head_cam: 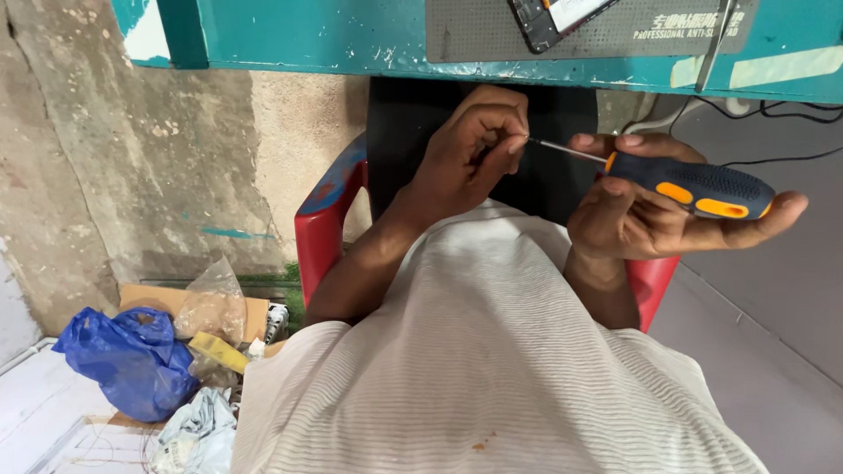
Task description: The person is repairing a smartphone by manipulating its internal components. They use a screwdriver to remove screws from the device's frame and handle small internal parts with their hands. The task involves disassembling the phone to access the motherboard and battery area.
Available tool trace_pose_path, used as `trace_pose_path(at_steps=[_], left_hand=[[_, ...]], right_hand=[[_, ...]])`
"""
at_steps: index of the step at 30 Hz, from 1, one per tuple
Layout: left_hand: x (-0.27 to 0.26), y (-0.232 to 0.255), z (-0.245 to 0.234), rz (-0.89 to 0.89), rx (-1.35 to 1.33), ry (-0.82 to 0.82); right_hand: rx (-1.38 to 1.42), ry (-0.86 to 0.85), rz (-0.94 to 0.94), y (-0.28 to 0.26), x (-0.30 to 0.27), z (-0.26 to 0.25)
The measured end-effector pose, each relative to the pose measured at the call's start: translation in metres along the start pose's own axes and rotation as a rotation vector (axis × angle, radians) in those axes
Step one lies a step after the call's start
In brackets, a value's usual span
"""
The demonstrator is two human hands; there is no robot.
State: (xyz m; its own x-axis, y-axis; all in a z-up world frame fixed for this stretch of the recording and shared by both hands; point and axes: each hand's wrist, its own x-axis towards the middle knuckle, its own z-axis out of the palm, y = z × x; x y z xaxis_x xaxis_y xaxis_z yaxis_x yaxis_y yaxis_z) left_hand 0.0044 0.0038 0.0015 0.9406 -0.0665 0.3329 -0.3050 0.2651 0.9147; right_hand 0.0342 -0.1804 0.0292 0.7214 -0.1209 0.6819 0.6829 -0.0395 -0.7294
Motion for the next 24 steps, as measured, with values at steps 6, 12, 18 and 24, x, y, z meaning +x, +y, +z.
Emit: trace_pose_path(at_steps=[6,12,18,24], left_hand=[[0.000,-0.003,0.000,-0.004,-0.001,0.013],[0.000,0.006,-0.004,-0.016,0.086,-0.003],[0.001,0.007,-0.005,0.001,0.153,-0.013],[0.000,0.006,-0.006,0.014,0.198,-0.035]], right_hand=[[-0.004,-0.021,-0.007,0.001,-0.001,0.002],[0.024,-0.048,0.026,0.002,-0.006,-0.003],[0.046,-0.066,0.011,0.001,-0.005,-0.002],[0.091,-0.103,0.106,-0.007,-0.006,-0.004]])
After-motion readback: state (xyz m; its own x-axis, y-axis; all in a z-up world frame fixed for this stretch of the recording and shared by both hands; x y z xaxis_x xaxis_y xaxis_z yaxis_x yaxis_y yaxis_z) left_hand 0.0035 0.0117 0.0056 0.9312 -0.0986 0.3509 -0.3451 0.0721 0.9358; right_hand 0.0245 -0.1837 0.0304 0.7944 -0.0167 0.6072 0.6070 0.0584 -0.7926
